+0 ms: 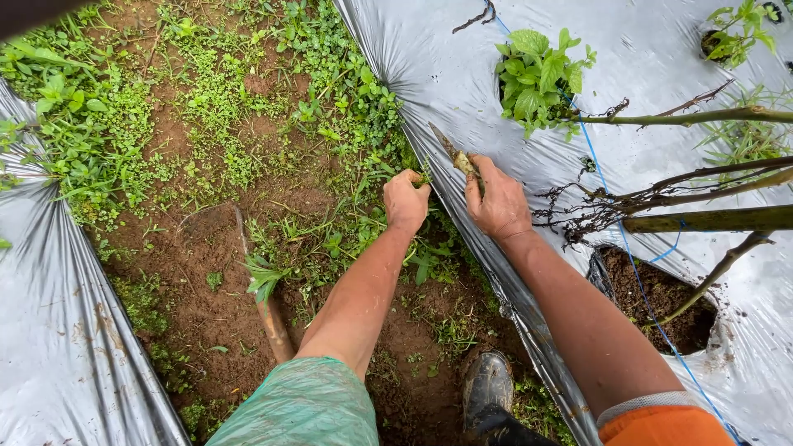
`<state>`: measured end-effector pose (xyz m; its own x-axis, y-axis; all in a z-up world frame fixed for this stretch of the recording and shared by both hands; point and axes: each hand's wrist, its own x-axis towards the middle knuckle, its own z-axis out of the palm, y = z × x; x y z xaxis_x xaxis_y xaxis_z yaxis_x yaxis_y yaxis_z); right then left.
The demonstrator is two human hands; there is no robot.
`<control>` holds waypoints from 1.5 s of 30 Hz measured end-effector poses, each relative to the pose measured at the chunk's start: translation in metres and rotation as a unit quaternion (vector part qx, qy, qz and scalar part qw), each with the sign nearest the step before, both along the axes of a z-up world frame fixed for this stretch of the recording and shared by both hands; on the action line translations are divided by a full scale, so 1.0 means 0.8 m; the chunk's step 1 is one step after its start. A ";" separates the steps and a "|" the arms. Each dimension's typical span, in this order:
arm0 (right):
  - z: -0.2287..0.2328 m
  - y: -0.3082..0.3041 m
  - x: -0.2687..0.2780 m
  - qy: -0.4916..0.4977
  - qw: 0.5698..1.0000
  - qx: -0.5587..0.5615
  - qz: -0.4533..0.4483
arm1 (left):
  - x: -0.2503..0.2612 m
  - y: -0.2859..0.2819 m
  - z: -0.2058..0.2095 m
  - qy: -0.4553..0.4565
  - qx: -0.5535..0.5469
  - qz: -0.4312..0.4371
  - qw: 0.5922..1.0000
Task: The person uses a small hand tool to loosen soil and pull weeds from the ground between rows of plants covered with plastic mulch. The person gathers the removed weeds by hand and places them on the ground.
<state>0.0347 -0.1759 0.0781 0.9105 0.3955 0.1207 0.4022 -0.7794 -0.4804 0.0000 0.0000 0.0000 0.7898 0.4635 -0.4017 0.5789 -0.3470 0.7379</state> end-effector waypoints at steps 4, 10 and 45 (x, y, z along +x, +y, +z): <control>0.001 0.000 -0.002 -0.008 1.000 0.001 0.005 | -0.005 0.007 -0.004 -0.025 -0.008 -0.003 1.000; 0.004 0.000 -0.002 -0.007 1.000 -0.006 0.003 | -0.021 0.017 0.048 -0.072 -0.051 -0.059 0.994; 0.036 -0.013 -0.007 0.087 0.996 0.001 0.019 | -0.089 -0.079 -0.004 0.063 -0.021 0.015 0.998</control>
